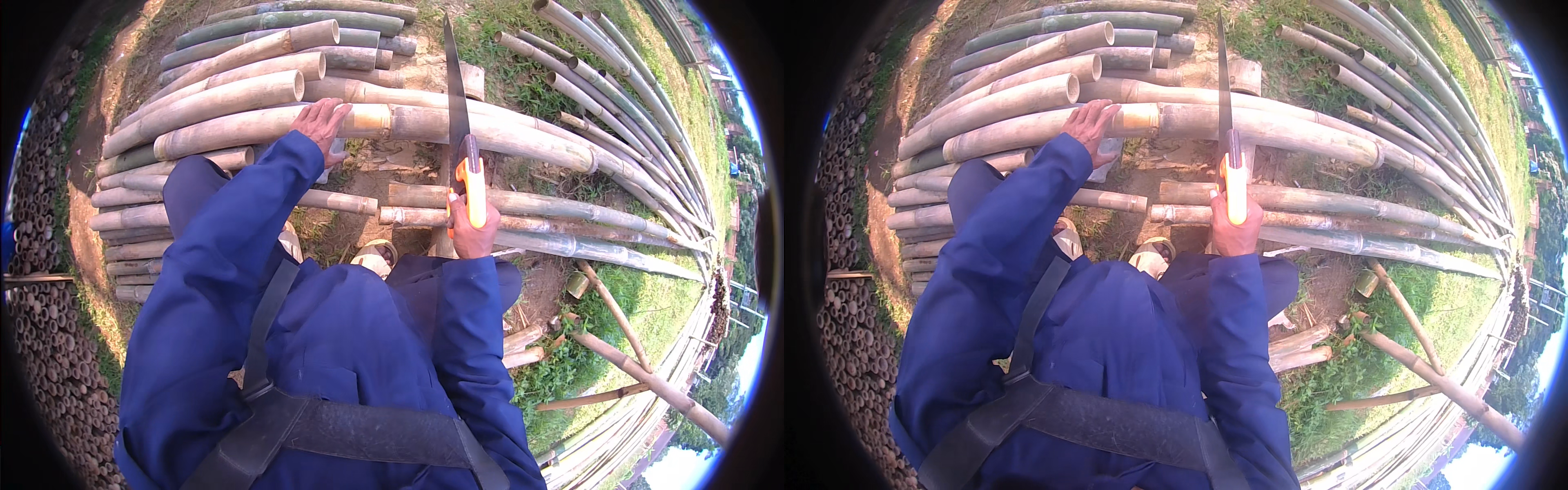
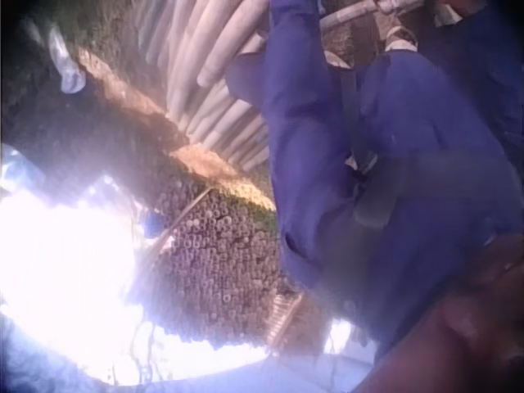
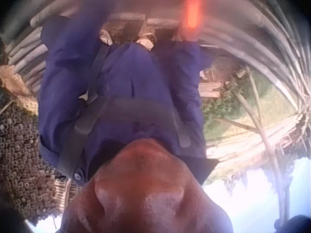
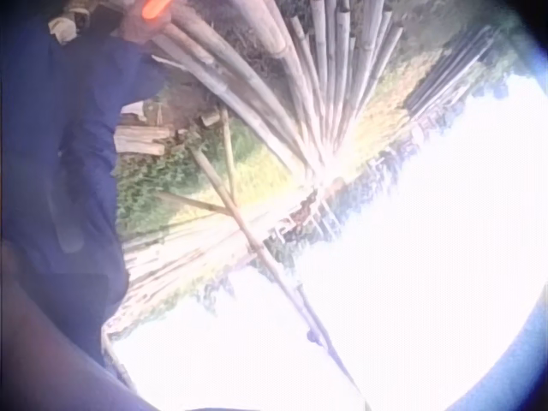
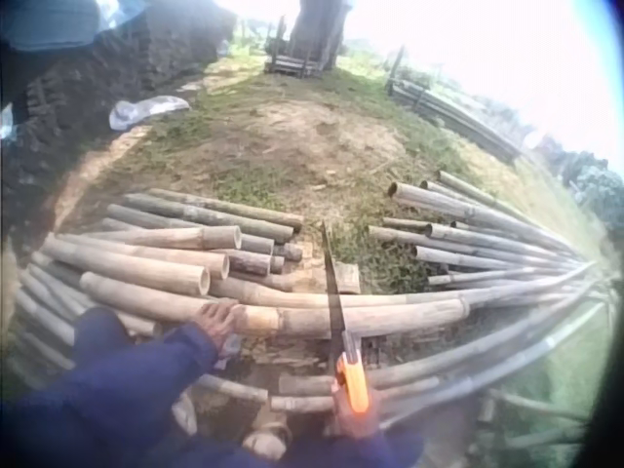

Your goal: The person uses a hand saw to cut bamboo poles to length, positioning each pole on a support and sawing through it. After cutting, the person moves the cut pieces aside and repeats the process with additional poles.

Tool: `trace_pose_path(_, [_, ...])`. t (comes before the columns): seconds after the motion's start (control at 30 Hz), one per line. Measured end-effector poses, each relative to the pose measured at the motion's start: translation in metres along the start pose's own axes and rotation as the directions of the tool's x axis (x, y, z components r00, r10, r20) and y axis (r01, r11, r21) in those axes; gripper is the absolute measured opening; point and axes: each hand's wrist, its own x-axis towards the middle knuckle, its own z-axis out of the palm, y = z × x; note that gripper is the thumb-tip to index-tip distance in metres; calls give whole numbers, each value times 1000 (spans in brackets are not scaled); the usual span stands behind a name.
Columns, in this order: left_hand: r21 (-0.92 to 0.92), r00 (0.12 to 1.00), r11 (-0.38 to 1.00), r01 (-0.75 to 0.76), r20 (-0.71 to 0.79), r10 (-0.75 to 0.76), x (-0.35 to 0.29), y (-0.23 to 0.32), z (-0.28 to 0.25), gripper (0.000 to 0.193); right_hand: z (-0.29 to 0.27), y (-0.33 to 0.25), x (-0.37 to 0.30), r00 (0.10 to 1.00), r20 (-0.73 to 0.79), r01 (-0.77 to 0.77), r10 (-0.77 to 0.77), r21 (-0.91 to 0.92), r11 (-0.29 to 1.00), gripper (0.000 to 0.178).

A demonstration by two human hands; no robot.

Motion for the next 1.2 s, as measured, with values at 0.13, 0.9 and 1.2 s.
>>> trace_pose_path(0.13, [-2,975,994,105,196,-103,43,0,15,99,0,-2,-2,1000,8,9,-9,-3,1000,17])
trace_pose_path(0.9, [-93,952,993,68,304,-37,39,-40,23,73,-20,-54,-127,994,44,-89,102,-244,966,32])
trace_pose_path(1.2, [-59,914,996,72,404,-42,54,-36,15,81,7,-27,-61,1000,-15,-17,14,-246,969,22])
